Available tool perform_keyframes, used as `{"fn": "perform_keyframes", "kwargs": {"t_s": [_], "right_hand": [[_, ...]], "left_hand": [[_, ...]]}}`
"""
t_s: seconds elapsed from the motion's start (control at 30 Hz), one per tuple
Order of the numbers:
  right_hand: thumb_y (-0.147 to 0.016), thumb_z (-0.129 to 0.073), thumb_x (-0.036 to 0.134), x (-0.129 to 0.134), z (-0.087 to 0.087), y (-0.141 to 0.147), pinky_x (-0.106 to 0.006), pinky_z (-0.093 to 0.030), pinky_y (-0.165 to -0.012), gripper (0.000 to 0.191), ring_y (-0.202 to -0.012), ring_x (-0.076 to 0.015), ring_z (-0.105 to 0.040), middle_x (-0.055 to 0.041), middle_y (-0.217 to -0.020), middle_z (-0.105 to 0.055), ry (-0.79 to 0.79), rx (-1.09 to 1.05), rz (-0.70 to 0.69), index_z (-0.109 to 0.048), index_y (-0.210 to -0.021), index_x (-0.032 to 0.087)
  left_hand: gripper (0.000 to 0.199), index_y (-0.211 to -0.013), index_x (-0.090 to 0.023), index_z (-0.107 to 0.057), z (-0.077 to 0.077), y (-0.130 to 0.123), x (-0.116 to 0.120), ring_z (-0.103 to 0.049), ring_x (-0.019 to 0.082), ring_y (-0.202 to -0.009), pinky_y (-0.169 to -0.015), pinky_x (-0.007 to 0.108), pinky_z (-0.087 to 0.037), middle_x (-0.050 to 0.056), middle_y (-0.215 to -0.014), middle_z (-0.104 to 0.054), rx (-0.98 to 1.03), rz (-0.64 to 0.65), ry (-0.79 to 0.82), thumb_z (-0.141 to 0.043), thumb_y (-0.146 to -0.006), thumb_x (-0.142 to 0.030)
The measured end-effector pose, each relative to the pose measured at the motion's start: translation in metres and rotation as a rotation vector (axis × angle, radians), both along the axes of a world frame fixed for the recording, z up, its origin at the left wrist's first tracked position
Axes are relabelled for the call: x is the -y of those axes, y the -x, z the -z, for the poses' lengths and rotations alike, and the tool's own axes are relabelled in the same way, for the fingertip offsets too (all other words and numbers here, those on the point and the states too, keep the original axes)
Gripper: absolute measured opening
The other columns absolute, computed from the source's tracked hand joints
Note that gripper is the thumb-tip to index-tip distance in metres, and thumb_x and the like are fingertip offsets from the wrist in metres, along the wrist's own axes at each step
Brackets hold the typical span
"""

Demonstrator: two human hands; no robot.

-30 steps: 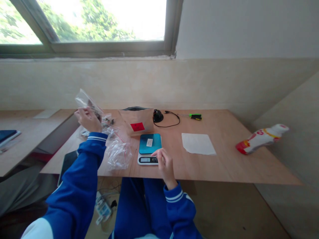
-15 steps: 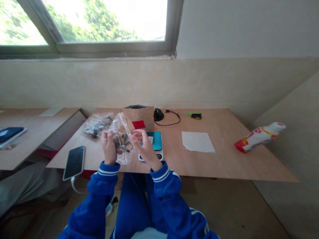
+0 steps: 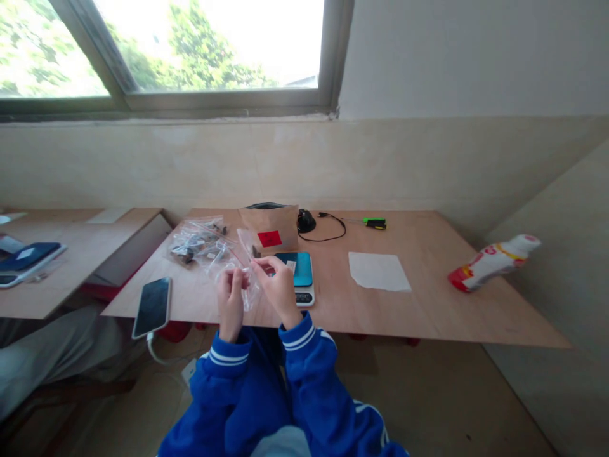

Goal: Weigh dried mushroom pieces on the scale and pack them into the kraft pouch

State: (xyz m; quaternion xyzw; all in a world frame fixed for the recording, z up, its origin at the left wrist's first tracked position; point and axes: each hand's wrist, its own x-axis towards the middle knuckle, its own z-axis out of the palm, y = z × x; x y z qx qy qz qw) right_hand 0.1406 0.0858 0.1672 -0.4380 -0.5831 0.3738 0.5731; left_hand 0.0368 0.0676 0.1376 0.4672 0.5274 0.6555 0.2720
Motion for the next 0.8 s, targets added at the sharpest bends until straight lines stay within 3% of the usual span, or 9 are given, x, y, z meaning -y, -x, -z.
{"fn": "perform_keyframes", "kwargs": {"t_s": [0.07,0.1,0.27,0.4,0.63,0.8], "right_hand": [[-0.083,-0.063,0.036,0.007,0.002,0.003,-0.034,-0.055,-0.084,0.021,-0.094,-0.0222,-0.068,-0.0084,-0.099,-0.074,0.016,-0.038,-0.085,-0.072,-0.089,0.018],[-0.085,-0.061,0.037,0.011,0.004,0.004,-0.034,-0.055,-0.087,0.025,-0.098,-0.0223,-0.068,-0.0088,-0.104,-0.073,0.032,-0.062,-0.13,-0.072,-0.094,0.018],[-0.09,-0.051,0.043,0.024,0.016,-0.001,-0.036,-0.053,-0.092,0.039,-0.111,-0.0237,-0.063,-0.0092,-0.12,-0.068,0.103,-0.08,-0.264,-0.068,-0.116,0.019],[-0.09,-0.053,0.042,0.028,0.015,-0.013,-0.037,-0.05,-0.097,0.038,-0.112,-0.0235,-0.062,-0.0076,-0.122,-0.067,0.087,-0.033,-0.303,-0.067,-0.119,0.021],[-0.093,-0.047,0.043,0.035,0.01,-0.026,-0.037,-0.047,-0.101,0.042,-0.115,-0.0227,-0.061,-0.0063,-0.127,-0.064,0.067,0.019,-0.376,-0.062,-0.126,0.023],[-0.091,-0.052,0.038,0.039,0.008,-0.04,-0.038,-0.048,-0.102,0.038,-0.118,-0.0223,-0.059,-0.0051,-0.128,-0.063,0.064,0.011,-0.39,-0.063,-0.124,0.023]], "left_hand": [[0.031,-0.081,-0.02,-0.051,-0.008,-0.008,0.007,-0.052,0.012,-0.065,-0.063,0.025,-0.045,-0.001,-0.071,-0.052,0.019,0.187,0.017,-0.045,-0.092,-0.048],[0.032,-0.081,-0.02,-0.05,-0.01,-0.01,0.009,-0.052,0.012,-0.065,-0.063,0.025,-0.045,-0.002,-0.07,-0.052,0.028,0.222,0.026,-0.044,-0.092,-0.049],[0.032,-0.073,-0.021,-0.042,-0.012,-0.007,0.013,-0.049,0.012,-0.058,-0.057,0.024,-0.04,-0.004,-0.062,-0.046,-0.091,0.16,0.113,-0.042,-0.093,-0.047],[0.03,-0.077,-0.021,-0.044,-0.014,-0.008,0.02,-0.051,0.013,-0.057,-0.055,0.025,-0.038,-0.003,-0.063,-0.049,-0.227,0.147,0.155,-0.036,-0.095,-0.043],[0.028,-0.075,-0.021,-0.043,-0.026,-0.021,0.028,-0.053,0.013,-0.059,-0.057,0.024,-0.04,-0.003,-0.063,-0.051,-0.233,0.128,0.165,-0.042,-0.093,-0.042],[0.027,-0.079,-0.021,-0.045,-0.023,-0.021,0.032,-0.054,0.012,-0.062,-0.058,0.023,-0.042,-0.002,-0.066,-0.05,-0.236,0.224,0.122,-0.035,-0.096,-0.039]]}}
